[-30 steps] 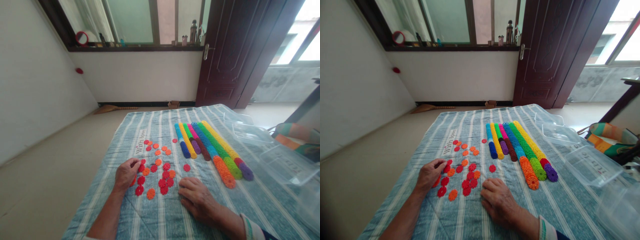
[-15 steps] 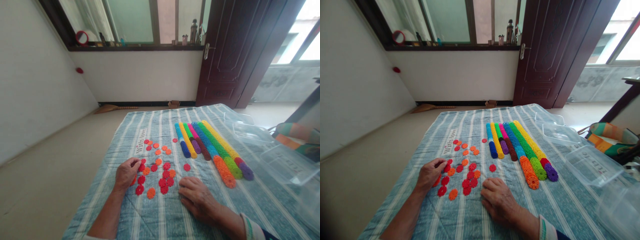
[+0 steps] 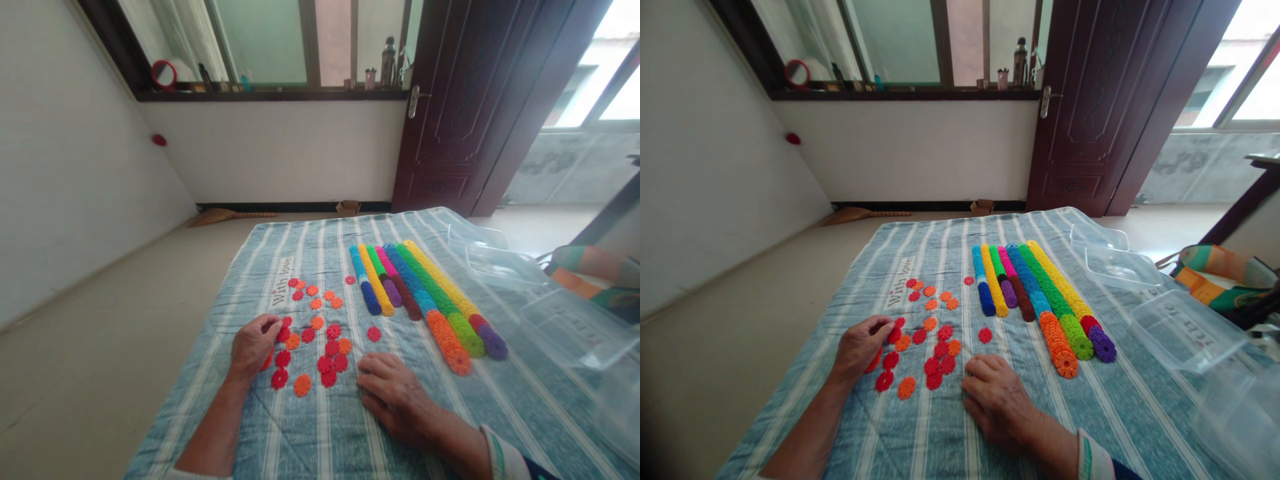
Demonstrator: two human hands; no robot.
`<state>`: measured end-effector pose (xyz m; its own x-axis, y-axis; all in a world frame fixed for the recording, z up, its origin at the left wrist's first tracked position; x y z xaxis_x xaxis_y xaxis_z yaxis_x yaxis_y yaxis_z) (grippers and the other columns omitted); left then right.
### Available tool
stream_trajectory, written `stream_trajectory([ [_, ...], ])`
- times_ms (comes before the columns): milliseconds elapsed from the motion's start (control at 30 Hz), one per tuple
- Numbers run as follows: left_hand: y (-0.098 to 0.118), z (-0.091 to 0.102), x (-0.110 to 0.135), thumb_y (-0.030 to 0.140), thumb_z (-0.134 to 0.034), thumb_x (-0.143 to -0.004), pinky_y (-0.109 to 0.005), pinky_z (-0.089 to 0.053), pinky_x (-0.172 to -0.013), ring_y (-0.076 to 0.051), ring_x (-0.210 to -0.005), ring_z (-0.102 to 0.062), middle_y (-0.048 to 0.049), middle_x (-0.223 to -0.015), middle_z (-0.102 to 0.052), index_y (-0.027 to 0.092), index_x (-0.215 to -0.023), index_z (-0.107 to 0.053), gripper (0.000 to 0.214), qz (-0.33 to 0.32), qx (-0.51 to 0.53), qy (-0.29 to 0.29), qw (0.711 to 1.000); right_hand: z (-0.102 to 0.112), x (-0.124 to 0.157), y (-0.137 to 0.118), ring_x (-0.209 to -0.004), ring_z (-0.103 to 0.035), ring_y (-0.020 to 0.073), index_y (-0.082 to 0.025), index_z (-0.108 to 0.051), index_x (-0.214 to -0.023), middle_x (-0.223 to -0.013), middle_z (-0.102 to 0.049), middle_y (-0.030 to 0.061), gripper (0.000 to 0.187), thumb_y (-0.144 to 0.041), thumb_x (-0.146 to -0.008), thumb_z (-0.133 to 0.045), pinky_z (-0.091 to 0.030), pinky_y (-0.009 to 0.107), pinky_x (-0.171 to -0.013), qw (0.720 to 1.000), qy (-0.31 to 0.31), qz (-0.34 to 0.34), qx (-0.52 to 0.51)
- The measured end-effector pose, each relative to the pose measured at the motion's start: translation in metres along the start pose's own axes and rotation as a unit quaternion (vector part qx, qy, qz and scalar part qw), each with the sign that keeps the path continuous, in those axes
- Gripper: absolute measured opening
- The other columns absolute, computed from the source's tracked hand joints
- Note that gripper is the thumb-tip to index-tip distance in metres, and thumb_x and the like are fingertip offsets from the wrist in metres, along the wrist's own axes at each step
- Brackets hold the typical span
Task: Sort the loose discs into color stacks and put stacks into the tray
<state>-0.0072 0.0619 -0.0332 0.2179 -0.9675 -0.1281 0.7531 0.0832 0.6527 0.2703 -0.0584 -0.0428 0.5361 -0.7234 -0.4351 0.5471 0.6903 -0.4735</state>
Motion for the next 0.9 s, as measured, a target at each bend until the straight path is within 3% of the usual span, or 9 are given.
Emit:
stream_trajectory([
  [567, -0.003, -0.003, 0.001, 0.046, -0.057, -0.072, -0.028, -0.050, -0.070, -0.020, -0.071, -0.069, 0.0010, -0.071, -0.073, 0.023, -0.077, -0.070, 0.026, -0.010, 0.012, 0.002, 1.000, -0.003, 0.001, 0.001, -0.099, -0.059, 0.0223, -0.020, -0.062, -0.092, -0.104, -0.066, 0.0077, 0.013, -0.016, -0.093, -0.050, -0.050, 0.040, -0.089, 1.000, 0.017, 0.011, 0.009],
  [700, -0.003, -0.004, 0.001, 0.043, -0.060, -0.071, -0.027, -0.053, -0.074, -0.019, -0.075, -0.069, -0.0022, -0.086, -0.074, 0.021, -0.088, -0.073, 0.031, -0.031, 0.003, 0.017, 0.999, 0.003, 0.004, 0.005, -0.098, -0.062, 0.0210, -0.020, -0.064, -0.095, -0.103, -0.068, 0.0079, 0.017, -0.014, -0.096, -0.047, -0.052, 0.037, -0.088, 0.996, 0.091, 0.019, 0.018],
  [900, 0.005, -0.009, 0.002, 0.036, -0.059, -0.077, -0.029, -0.053, -0.078, -0.019, -0.080, -0.068, -0.0065, -0.099, -0.072, 0.021, -0.090, -0.076, 0.026, -0.084, -0.067, -0.006, 0.994, 0.011, 0.011, 0.022, -0.111, -0.061, 0.0259, -0.020, -0.066, -0.100, -0.114, -0.068, 0.0101, 0.019, -0.013, -0.093, -0.049, -0.050, 0.045, -0.096, 0.975, 0.196, -0.011, 0.104],
])
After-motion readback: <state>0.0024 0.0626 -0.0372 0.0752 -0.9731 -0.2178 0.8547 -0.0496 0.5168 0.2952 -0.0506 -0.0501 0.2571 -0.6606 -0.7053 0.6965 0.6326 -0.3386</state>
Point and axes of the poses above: each hand's wrist, its own x-axis away from the middle knuckle, its own z-axis out of the back of the hand, y = z × x, the point moved 6 cm from there along -x, towards the middle knuckle
